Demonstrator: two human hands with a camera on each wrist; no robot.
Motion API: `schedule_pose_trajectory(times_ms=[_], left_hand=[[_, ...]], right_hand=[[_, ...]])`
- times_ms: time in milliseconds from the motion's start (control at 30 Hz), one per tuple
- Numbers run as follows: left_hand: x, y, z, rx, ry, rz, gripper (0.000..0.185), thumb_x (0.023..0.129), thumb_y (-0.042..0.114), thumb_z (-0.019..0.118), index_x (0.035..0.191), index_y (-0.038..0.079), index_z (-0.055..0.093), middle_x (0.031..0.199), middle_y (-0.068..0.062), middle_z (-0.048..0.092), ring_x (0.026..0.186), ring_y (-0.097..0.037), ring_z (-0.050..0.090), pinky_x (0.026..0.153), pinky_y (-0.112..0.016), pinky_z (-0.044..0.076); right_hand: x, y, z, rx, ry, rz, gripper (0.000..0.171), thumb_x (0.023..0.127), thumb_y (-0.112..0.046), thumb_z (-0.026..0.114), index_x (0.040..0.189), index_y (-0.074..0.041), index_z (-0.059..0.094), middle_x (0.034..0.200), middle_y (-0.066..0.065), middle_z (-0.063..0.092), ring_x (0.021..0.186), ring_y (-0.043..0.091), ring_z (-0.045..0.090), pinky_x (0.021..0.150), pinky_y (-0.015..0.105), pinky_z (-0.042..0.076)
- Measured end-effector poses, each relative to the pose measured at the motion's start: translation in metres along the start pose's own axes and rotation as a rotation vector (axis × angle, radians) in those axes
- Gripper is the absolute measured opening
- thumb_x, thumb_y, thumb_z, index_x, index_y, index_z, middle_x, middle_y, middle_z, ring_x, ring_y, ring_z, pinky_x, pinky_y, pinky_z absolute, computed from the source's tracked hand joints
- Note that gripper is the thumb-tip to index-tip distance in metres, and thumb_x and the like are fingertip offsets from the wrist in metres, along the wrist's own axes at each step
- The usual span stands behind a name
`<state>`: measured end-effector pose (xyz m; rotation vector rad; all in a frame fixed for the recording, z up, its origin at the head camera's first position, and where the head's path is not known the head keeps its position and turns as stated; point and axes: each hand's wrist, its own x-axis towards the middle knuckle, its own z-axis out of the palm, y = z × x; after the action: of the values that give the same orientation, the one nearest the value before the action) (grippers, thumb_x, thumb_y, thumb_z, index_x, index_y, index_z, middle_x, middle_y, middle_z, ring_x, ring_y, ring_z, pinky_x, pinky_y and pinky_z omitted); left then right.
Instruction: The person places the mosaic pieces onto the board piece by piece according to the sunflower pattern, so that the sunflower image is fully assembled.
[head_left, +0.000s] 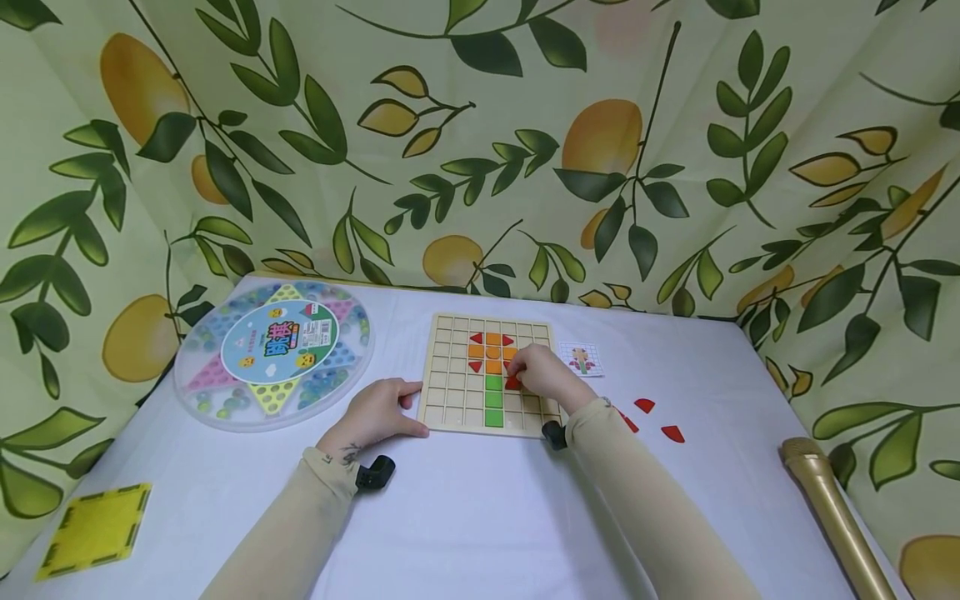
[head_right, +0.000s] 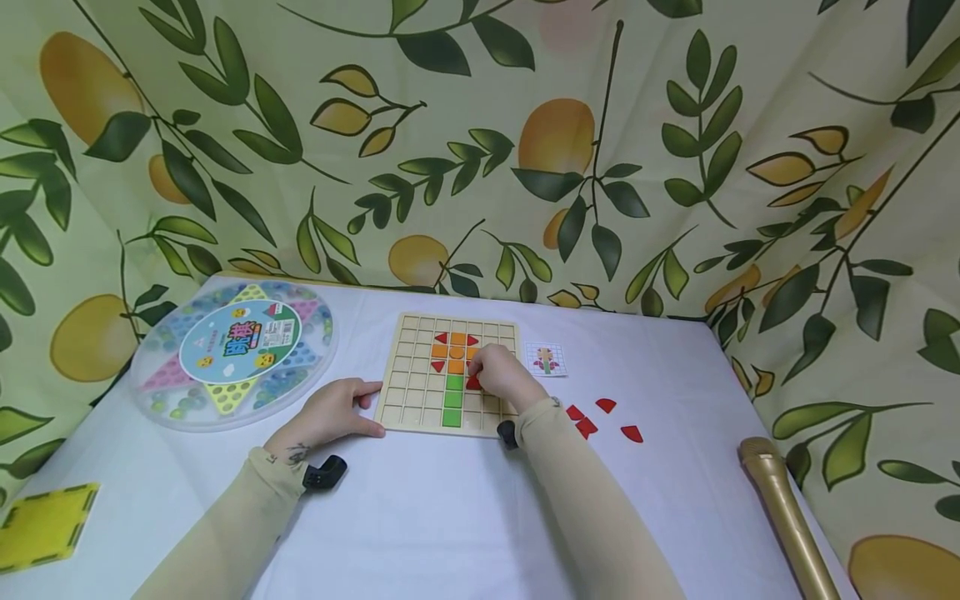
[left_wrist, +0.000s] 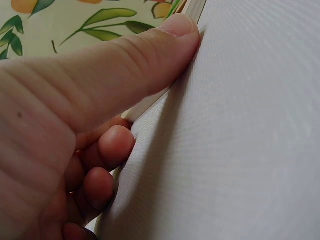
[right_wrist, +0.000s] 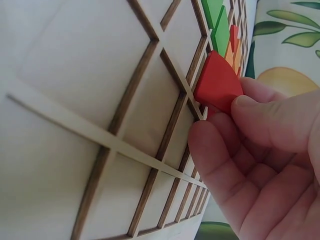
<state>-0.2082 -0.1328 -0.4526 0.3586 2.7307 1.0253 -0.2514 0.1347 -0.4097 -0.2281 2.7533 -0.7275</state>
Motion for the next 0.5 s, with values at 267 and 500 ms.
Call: schedule_pose_trajectory(times_ms=[267,500], left_hand=[[0.0004,-0.0006,0.0,0.011,-0.001,0.003,0.08,0.054,0.032,0.089,0.124,0.009,0.06,0.073,0.002,0.048,0.066,-0.014,0.041,0.061,-0.027,0.03],[0.0002,-0.0003,-0.0001,0.01,-0.002,0.007,0.08,0.054,0.031,0.089,0.124,0.009,0.06,0.072,0.002,0.047,0.064,-0.014,0.041,0.061,-0.027,0.03]], right_hand=[[0.0008,-0.0003,0.0005,-0.015,-0.019,-0.003,0.022,0.085,0.006,0.053,0.086,-0.007,0.071,0.106,0.01,0.063,0.099,0.024,0.051,0.095,0.04,0.041],[0.0017,0.0009,0.0033,-0.013,-0.03,0.012,0.02,0.084,0.004,0.057,0.083,-0.008,0.072,0.104,0.008,0.064,0.098,0.024,0.051,0.095,0.04,0.041]])
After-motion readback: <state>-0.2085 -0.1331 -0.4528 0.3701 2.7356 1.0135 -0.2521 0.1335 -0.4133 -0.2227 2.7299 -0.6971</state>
